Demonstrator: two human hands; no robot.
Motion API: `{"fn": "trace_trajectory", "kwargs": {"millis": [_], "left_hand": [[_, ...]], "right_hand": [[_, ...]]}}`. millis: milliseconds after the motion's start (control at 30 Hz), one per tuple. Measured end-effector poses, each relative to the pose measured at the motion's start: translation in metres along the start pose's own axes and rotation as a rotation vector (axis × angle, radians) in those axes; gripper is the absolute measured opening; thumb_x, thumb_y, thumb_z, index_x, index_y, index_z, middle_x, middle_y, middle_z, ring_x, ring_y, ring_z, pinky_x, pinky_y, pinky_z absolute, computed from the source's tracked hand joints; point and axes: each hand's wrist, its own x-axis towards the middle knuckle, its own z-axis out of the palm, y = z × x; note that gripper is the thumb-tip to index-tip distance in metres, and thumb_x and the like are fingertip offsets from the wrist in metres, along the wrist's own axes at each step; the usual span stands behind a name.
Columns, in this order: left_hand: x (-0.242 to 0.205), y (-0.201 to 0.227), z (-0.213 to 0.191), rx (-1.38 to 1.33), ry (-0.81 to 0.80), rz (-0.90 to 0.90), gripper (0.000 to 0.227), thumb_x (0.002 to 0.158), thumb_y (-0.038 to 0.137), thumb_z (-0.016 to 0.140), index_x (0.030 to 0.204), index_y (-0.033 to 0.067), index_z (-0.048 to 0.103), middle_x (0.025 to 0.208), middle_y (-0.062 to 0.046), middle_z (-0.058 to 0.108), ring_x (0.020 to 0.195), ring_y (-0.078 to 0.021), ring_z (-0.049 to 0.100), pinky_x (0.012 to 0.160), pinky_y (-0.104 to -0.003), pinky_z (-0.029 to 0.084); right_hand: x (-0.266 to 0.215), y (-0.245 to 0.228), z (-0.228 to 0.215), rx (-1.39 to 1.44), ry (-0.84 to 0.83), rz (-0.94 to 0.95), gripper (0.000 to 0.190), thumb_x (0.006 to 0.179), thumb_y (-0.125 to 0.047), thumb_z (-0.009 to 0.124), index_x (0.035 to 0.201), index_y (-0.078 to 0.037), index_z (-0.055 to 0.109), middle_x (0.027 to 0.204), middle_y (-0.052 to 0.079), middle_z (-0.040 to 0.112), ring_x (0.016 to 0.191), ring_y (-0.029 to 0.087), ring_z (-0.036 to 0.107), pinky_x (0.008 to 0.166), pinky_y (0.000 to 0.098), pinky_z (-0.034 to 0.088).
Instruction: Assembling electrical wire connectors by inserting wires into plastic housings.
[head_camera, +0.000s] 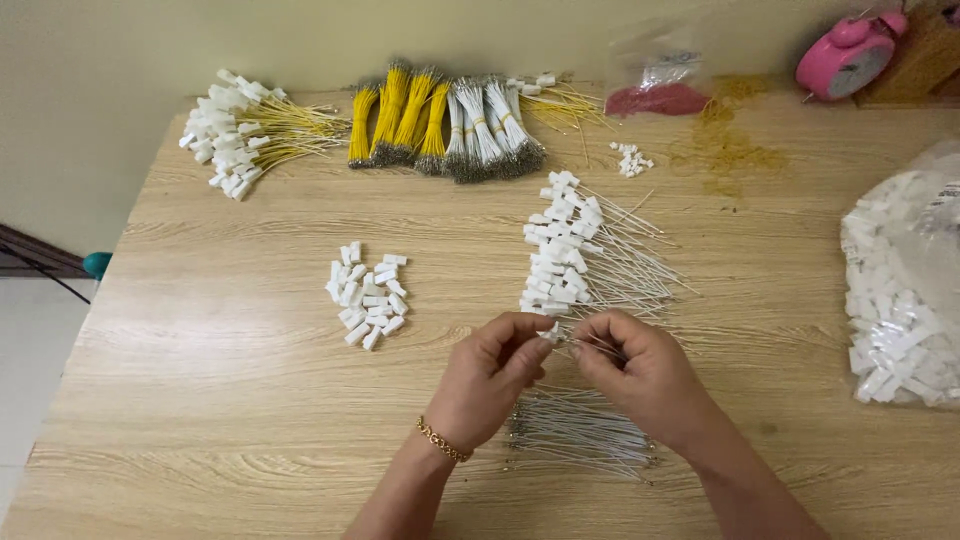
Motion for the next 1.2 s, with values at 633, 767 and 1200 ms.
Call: {"fn": "trace_trajectory", "kwargs": {"millis": [633,767,1200], "left_hand": [[0.001,-0.002,0.009,-0.334,-0.038,-0.064,0.017,0.099,0.016,0.067,0.106,0.0018,0.072,0.083,0.0,0.07,0.072,-0.0063,0.065,0.064,-0.022,0.057],[0.002,-0.012,0.012,-0.355,-0.034,-0.067,0.016,0.1,0.016,0.067,0.103,0.0011,0.071,0.08,-0.001,0.069,0.071,-0.0075,0.065,0.063,-0.023,0.055],[0.006,-0.023,0.009,-0.702,-0.063,-0.15,0.021,0.101,0.01,0.062,0.117,-0.0011,0.069,0.094,-0.007,0.071,0.083,-0.015,0.07,0.077,-0.032,0.063]], "right_hand": [[-0.007,-0.016,-0.003,-0.081,0.033,-0.032,0.016,0.092,-0.017,0.072,0.104,-0.005,0.073,0.078,-0.001,0.068,0.066,0.007,0.055,0.057,0.025,0.049],[-0.005,-0.006,-0.002,0.126,0.009,-0.177,0.016,0.096,-0.015,0.067,0.108,-0.004,0.07,0.089,-0.002,0.07,0.079,0.004,0.063,0.067,0.0228,0.054],[-0.015,-0.042,-0.007,-0.254,0.121,-0.198,0.016,0.089,-0.017,0.073,0.1,-0.006,0.076,0.077,0.0,0.068,0.064,0.008,0.059,0.055,0.0259,0.049]]}}
